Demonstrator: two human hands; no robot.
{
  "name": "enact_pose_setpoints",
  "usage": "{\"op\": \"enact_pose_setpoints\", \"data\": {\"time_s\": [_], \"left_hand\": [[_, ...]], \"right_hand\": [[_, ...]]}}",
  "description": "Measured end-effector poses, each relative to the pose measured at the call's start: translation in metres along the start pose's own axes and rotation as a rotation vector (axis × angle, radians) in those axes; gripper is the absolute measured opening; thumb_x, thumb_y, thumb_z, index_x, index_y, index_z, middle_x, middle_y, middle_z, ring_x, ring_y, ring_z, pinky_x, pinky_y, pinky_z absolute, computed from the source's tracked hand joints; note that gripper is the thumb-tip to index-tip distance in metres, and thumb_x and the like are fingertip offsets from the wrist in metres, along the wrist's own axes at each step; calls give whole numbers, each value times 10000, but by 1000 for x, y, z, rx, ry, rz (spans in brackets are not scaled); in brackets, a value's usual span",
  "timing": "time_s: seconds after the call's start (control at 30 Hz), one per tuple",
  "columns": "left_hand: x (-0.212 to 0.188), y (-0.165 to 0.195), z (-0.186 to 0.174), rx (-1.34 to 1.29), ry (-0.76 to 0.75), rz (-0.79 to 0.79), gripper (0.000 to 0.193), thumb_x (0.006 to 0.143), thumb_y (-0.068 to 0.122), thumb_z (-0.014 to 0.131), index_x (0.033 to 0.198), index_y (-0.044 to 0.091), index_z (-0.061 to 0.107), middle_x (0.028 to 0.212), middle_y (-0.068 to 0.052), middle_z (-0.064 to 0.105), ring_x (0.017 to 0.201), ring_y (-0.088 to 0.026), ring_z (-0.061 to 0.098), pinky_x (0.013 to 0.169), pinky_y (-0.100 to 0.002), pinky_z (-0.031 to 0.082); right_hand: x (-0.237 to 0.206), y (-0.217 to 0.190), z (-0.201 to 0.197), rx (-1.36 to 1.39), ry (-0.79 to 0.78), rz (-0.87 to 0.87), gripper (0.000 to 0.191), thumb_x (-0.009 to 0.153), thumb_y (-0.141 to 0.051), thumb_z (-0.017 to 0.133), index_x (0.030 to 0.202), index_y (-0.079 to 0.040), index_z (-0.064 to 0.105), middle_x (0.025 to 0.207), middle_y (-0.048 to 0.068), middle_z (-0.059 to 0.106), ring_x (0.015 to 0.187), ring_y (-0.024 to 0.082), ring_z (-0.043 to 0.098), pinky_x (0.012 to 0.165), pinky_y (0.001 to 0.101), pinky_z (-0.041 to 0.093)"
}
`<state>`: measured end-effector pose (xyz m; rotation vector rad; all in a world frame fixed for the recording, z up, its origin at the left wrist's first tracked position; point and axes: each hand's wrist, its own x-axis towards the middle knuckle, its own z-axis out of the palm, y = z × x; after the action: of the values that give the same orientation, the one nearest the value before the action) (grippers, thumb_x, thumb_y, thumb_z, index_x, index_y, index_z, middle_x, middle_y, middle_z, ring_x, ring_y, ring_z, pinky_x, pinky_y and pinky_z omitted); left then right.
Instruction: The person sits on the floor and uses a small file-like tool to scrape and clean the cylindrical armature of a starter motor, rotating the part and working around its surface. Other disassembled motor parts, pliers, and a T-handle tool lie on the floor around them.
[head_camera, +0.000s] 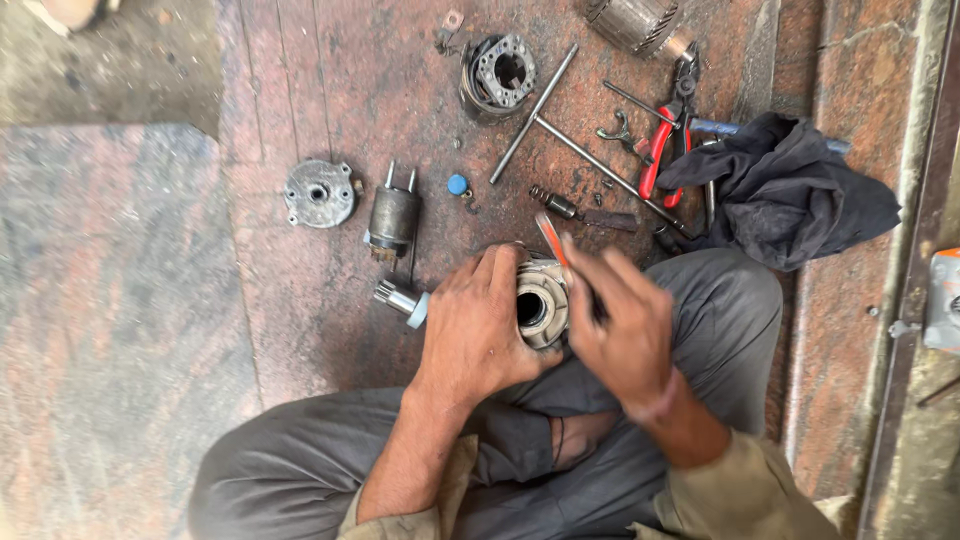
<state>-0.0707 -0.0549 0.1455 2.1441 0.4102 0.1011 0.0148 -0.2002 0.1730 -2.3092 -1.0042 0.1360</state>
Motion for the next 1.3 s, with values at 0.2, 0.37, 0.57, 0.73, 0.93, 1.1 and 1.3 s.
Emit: {"op": "enact_pose_setpoints", "data": {"time_s": [0.2, 0.37, 0.57, 0.73, 0.93, 1.1, 1.3], "left_hand": [[0, 3, -5, 36, -30, -9, 921, 400, 342, 945, 1171, 24, 555, 1059, -198, 675, 1007, -425, 652, 828, -513, 524], [-3, 2, -5, 20, -39, -7, 888, 441, 321, 929, 1189, 25, 552, 1087, -174, 679, 1042, -407, 657, 849, -497, 530], [-2, 2, -6, 27, -61, -4, 833, 468, 307, 920, 1159, 28, 547, 1056, -167, 677, 1018, -396, 661, 856, -490, 530], [-2, 1, -5, 37, -65, -50, 828, 452, 310, 928, 1132, 30, 547, 1022, -168, 678, 999, -394, 662, 844, -493, 527], [-1, -1, -7, 40, -90, -17, 868, 437, 303, 932, 1160, 16, 546, 1031, -184, 682, 998, -406, 660, 847, -499, 523], [0, 2, -8, 66, -89, -62, 865, 419, 312, 949, 1130, 24, 549, 1017, -197, 676, 986, -412, 660, 846, -502, 520], [-2, 0, -7, 59, -75, -51, 878, 413, 300, 956, 1139, 21, 548, 1042, -204, 674, 992, -414, 659, 838, -494, 527]], "right_hand": [[-8, 9, 8, -25, 18, 41, 378, 876, 58, 681, 1244, -18, 721, 813, 150, 599, 626, 308, 620, 576, 401, 477], [-35, 3, -5, 59, -5, 22, 352, 873, 42, 687, 1221, -9, 702, 842, 123, 635, 648, 263, 656, 583, 373, 503], [-11, 7, 11, 90, -2, 10, 339, 871, 46, 696, 1202, -18, 725, 850, 129, 651, 665, 298, 668, 575, 387, 502], [-22, 5, -2, 38, -14, -1, 405, 800, 72, 683, 1184, -40, 745, 791, 112, 632, 620, 293, 654, 562, 397, 504], [-29, 6, 3, 67, 43, 7, 382, 814, 71, 687, 1175, -42, 739, 800, 96, 628, 637, 274, 658, 575, 378, 511], [-14, 11, 17, 9, 73, -61, 333, 826, 32, 744, 1151, -39, 758, 763, 113, 592, 628, 298, 638, 573, 408, 487], [-33, 10, -9, -14, 66, 4, 332, 830, 41, 695, 1152, -32, 724, 799, 96, 612, 627, 265, 642, 575, 387, 496]]}}
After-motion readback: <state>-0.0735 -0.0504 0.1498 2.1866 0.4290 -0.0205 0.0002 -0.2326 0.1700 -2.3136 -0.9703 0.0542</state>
